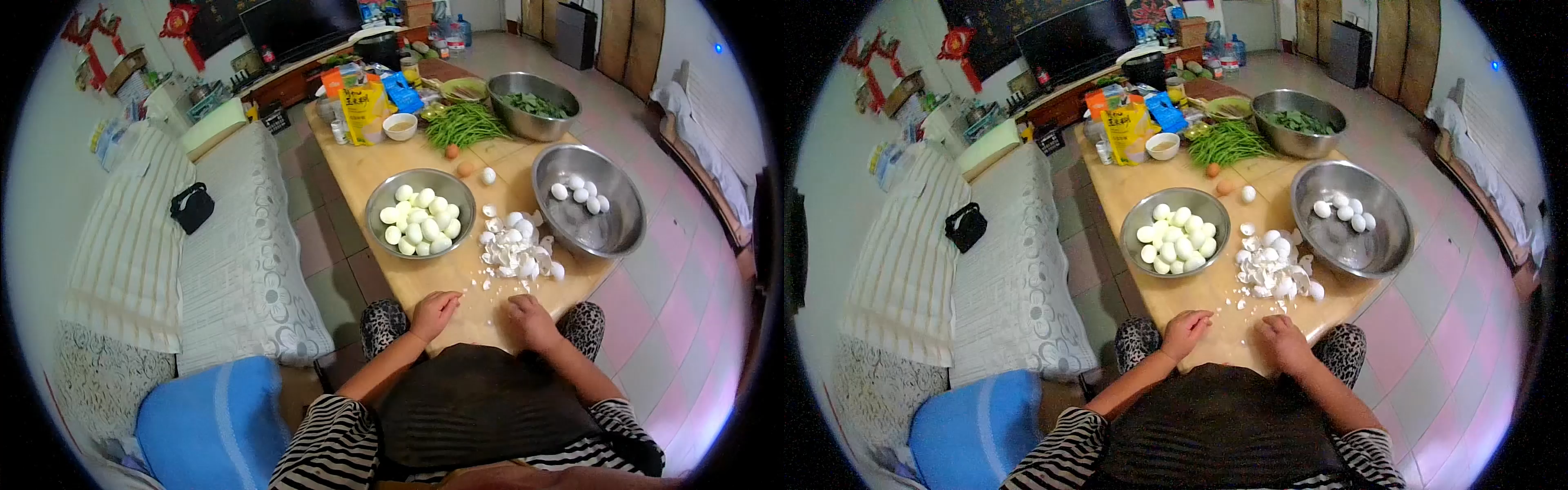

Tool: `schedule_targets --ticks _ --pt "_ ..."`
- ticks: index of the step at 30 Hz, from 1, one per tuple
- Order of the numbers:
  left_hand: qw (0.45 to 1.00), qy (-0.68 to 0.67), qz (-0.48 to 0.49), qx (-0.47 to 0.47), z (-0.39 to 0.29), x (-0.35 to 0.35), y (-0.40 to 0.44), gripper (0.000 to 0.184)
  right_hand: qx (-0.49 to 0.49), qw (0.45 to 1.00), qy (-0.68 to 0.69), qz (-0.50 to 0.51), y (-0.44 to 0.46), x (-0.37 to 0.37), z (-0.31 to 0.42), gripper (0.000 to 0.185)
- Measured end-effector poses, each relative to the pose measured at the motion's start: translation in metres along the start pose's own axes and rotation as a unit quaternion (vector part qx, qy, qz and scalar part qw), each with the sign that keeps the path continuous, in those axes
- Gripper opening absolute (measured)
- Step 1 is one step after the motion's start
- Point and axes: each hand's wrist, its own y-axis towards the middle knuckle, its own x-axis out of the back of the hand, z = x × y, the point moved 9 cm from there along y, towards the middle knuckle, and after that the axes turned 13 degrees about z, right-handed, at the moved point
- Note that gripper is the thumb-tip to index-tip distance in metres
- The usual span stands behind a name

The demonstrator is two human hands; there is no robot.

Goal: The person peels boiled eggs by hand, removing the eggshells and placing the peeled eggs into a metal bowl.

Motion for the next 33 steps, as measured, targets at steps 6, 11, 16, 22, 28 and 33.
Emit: schedule_targets --ticks 6,11,16,22,28,33 --pt "0.988 -0.133 0.082 -0.009 -0.018 -0.022 0.039 0.039 -0.131 0.959 0.24 -0.075 0.024 0.065 -0.031 0.042" --pt "0.935 -0.328 0.139 0.005 -0.045 -0.043 0.104 0.067 -0.051 0.95 0.25 -0.178 0.079 0.107 -0.043 0.041" --pt "0.962 -0.265 0.065 -0.008 -0.055 -0.018 0.153 0.058 -0.041 0.945 0.251 -0.205 0.117 0.126 -0.064 0.038" --pt "0.91 -0.407 0.057 -0.054 -0.042 -0.025 0.177 0.052 -0.032 0.901 0.378 -0.209 0.123 0.103 -0.102 0.032" --pt "0.916 -0.391 0.09 -0.018 -0.03 -0.041 0.174 0.053 -0.053 0.892 0.41 -0.182 0.119 0.091 -0.118 0.027" --pt "0.904 -0.415 0.107 -0.006 -0.024 -0.043 0.172 0.058 -0.022 0.919 0.349 -0.184 0.119 0.089 -0.118 0.02"
